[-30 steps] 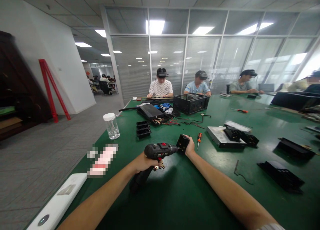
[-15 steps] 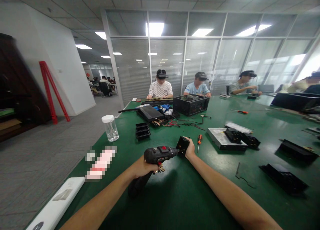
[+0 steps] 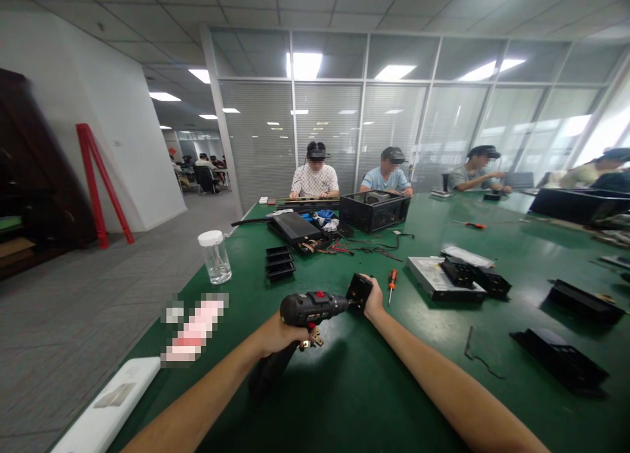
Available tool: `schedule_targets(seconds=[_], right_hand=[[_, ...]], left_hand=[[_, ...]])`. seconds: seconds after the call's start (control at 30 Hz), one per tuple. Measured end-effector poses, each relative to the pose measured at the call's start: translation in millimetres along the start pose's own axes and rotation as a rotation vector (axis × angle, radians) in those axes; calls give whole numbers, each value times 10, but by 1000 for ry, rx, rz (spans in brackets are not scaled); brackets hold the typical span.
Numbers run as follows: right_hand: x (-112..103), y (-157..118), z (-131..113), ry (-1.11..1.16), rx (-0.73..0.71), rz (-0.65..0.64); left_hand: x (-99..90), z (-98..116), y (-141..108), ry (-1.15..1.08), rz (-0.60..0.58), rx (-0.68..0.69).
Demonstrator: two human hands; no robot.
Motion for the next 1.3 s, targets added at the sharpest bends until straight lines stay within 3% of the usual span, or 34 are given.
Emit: schedule_targets(seconds=[1.3], right_hand=[[41, -70, -62, -37, -23, -15]], left_hand=[[20, 34, -27, 11, 24, 13]])
Point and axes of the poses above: each hand's wrist, its own y-axis towards the middle knuckle, its own x-axis out of the palm, z = x × y, the point moved 1 cm from there along y, towards the middle knuckle, and after that the axes turned 5 degrees about z, right-handed, at the moved point
